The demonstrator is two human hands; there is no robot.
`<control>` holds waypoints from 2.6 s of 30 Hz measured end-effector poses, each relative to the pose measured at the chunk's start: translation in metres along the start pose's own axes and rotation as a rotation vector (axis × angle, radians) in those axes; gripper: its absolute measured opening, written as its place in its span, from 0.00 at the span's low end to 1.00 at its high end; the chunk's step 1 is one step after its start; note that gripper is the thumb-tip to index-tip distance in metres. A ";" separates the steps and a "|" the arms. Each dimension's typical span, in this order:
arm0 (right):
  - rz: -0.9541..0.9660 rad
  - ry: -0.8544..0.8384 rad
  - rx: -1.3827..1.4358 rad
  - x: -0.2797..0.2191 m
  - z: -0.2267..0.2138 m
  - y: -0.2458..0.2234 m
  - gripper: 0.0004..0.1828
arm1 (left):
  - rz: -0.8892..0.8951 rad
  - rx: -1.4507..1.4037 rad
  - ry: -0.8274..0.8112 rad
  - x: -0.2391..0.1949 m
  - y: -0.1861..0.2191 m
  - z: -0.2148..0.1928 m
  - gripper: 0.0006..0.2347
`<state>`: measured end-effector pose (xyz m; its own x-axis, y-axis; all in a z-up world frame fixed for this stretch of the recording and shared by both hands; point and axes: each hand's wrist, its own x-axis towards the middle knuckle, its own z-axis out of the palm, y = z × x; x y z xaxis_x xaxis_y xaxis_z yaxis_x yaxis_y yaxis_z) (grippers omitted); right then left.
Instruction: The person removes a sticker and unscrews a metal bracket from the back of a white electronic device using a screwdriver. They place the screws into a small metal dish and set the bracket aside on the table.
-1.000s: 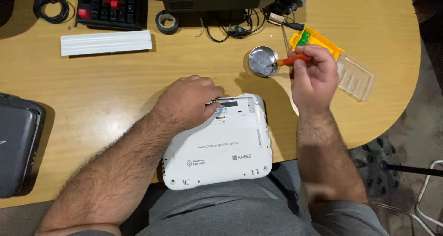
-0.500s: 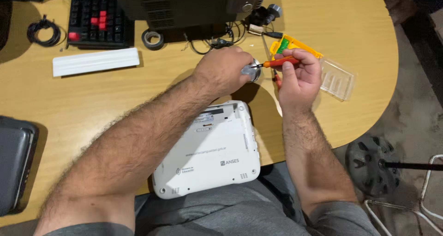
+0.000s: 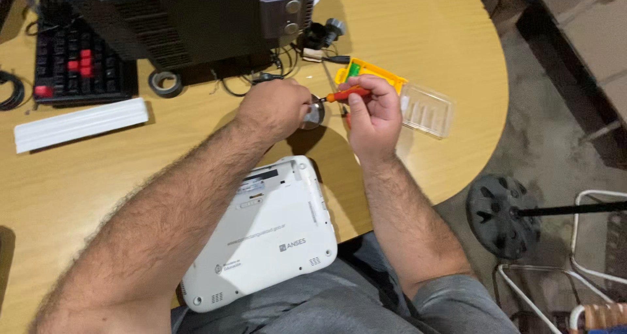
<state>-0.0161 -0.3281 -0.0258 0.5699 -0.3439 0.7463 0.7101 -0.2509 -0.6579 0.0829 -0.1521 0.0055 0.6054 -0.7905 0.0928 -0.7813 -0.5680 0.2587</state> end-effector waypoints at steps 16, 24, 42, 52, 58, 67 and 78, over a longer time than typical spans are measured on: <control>0.038 -0.010 -0.005 -0.005 -0.006 0.002 0.10 | -0.058 -0.042 0.034 -0.037 -0.020 -0.027 0.05; 0.049 -0.115 0.044 -0.013 0.002 -0.011 0.11 | -0.185 -0.251 0.246 -0.133 -0.048 -0.051 0.05; -0.032 -0.730 0.071 0.007 0.070 -0.063 0.06 | -0.113 -0.348 -0.066 -0.205 -0.070 -0.020 0.07; -0.017 -0.809 -0.009 0.012 0.057 -0.050 0.07 | -0.135 -0.268 -0.100 -0.209 -0.079 -0.030 0.06; -0.002 -0.843 0.016 0.001 0.073 -0.053 0.07 | -0.095 -0.267 -0.010 -0.209 -0.080 -0.022 0.05; -0.064 -0.838 -0.025 -0.010 0.082 -0.053 0.07 | -0.090 -0.225 0.019 -0.210 -0.077 -0.018 0.04; -0.107 -0.848 -0.055 -0.011 0.087 -0.056 0.07 | -0.094 -0.244 0.025 -0.207 -0.076 -0.022 0.04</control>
<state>-0.0255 -0.2314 0.0118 0.6334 0.4714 0.6137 0.7689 -0.2942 -0.5677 0.0199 0.0598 -0.0125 0.6795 -0.7293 0.0801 -0.6634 -0.5642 0.4916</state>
